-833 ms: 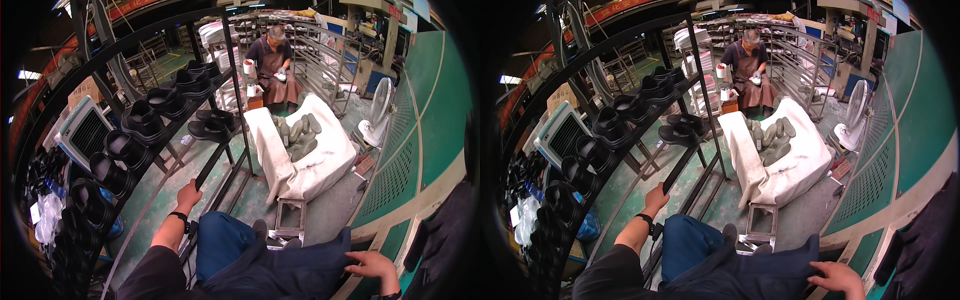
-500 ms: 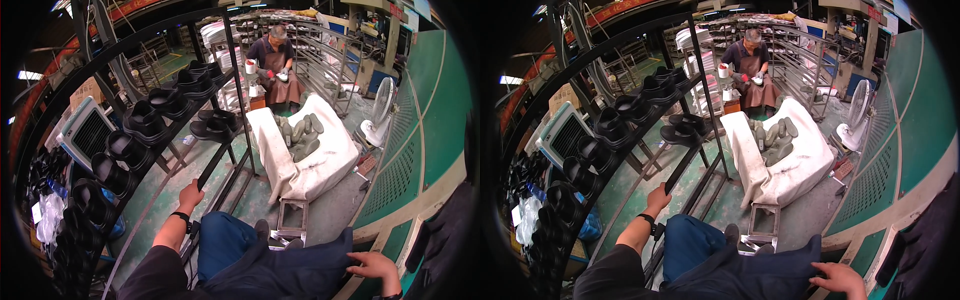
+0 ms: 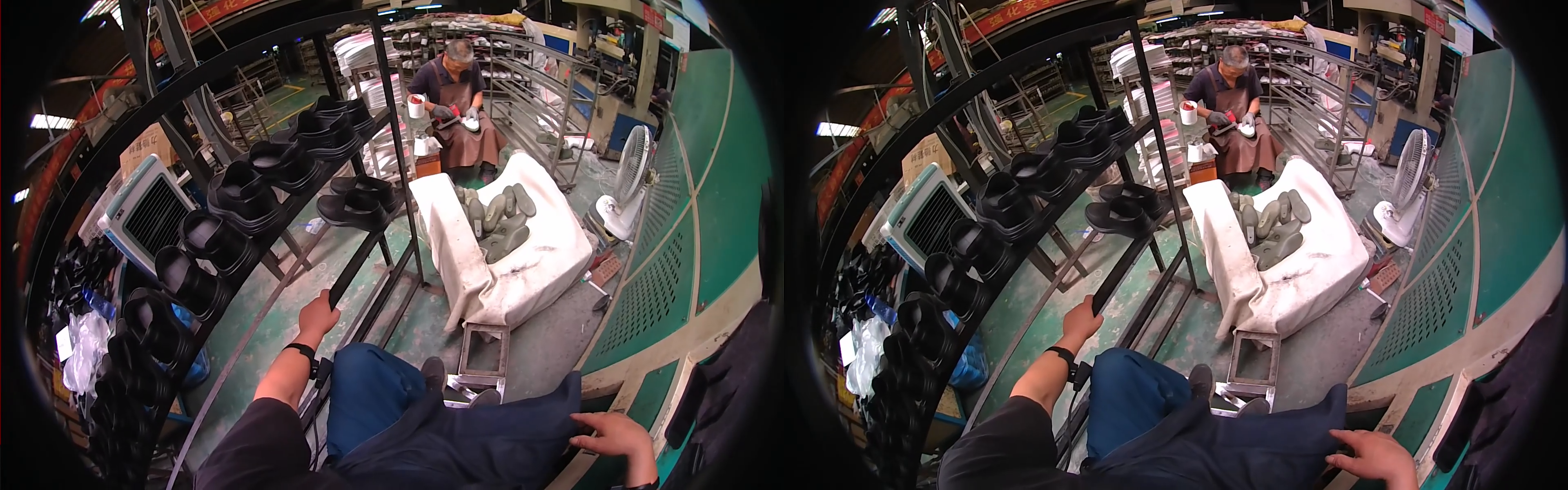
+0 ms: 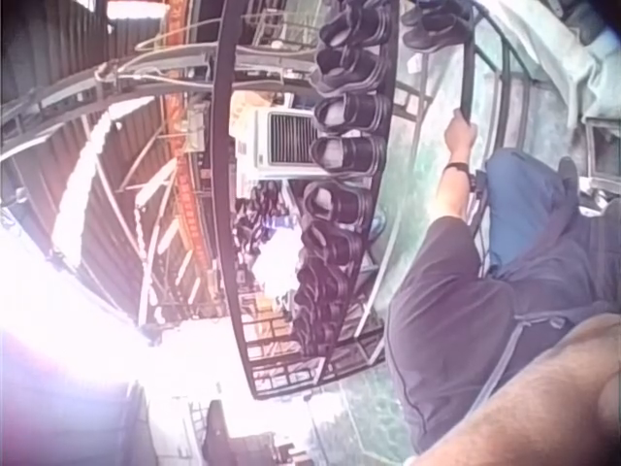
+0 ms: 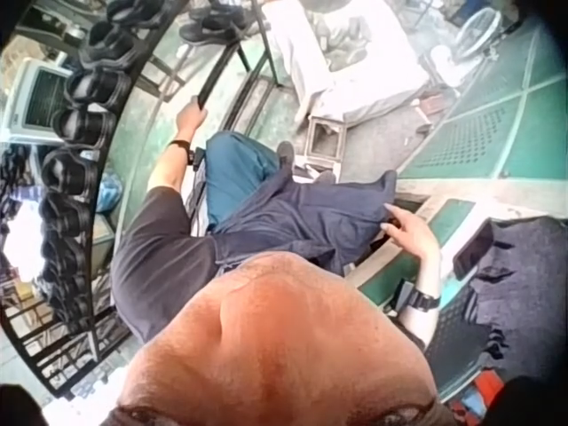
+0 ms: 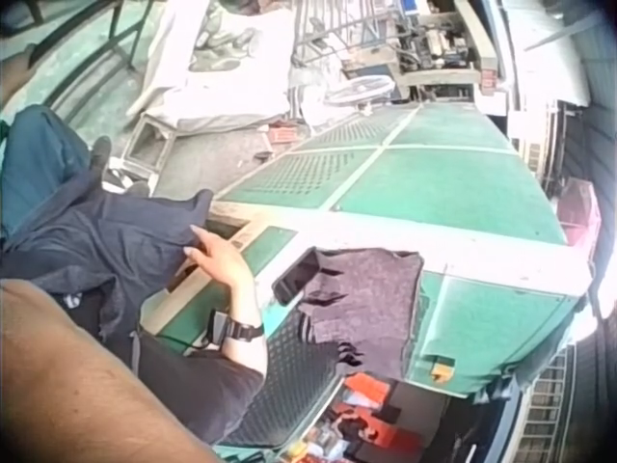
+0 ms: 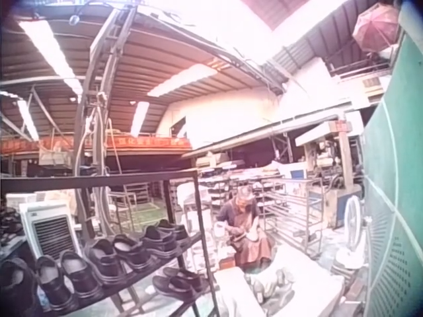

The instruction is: Processing and inspecting shoe components on an assembly line.

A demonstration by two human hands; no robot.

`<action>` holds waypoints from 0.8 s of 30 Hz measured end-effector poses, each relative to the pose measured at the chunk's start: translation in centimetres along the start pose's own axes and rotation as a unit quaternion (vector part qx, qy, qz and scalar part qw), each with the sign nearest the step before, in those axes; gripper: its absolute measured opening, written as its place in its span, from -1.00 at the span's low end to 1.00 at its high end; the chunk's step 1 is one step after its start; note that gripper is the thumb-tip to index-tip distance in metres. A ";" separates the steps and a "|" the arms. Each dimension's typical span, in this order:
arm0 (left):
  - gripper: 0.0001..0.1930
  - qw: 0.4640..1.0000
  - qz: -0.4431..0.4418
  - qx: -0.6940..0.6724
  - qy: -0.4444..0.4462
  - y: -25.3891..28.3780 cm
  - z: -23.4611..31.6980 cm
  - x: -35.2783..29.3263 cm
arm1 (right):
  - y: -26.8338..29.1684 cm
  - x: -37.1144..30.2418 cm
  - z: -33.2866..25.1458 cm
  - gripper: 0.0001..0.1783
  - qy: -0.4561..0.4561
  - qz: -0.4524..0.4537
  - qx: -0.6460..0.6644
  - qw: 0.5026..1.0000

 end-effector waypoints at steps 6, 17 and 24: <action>-0.44 1.000 0.011 -0.001 -0.012 -0.4 -0.4 0.3 | 0.1 0.0 -0.1 -0.24 -0.002 0.001 0.001 1.000; -0.47 1.000 0.019 -0.007 -0.015 -0.8 -0.7 0.5 | 0.0 0.1 0.1 -0.23 -0.020 -0.010 -0.009 1.000; -0.46 1.000 0.012 -0.008 -0.009 -0.7 -0.7 0.4 | 0.0 0.1 0.2 -0.23 -0.015 -0.009 0.001 1.000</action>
Point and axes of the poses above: each hand's wrist, its own x-axis towards the middle knuckle, its own y-axis out of the back of the hand, z = x × y, the point moved 7 cm from there along x, towards the middle knuckle, and after that the axes turned 12 degrees about -y, right-handed, at the moved point
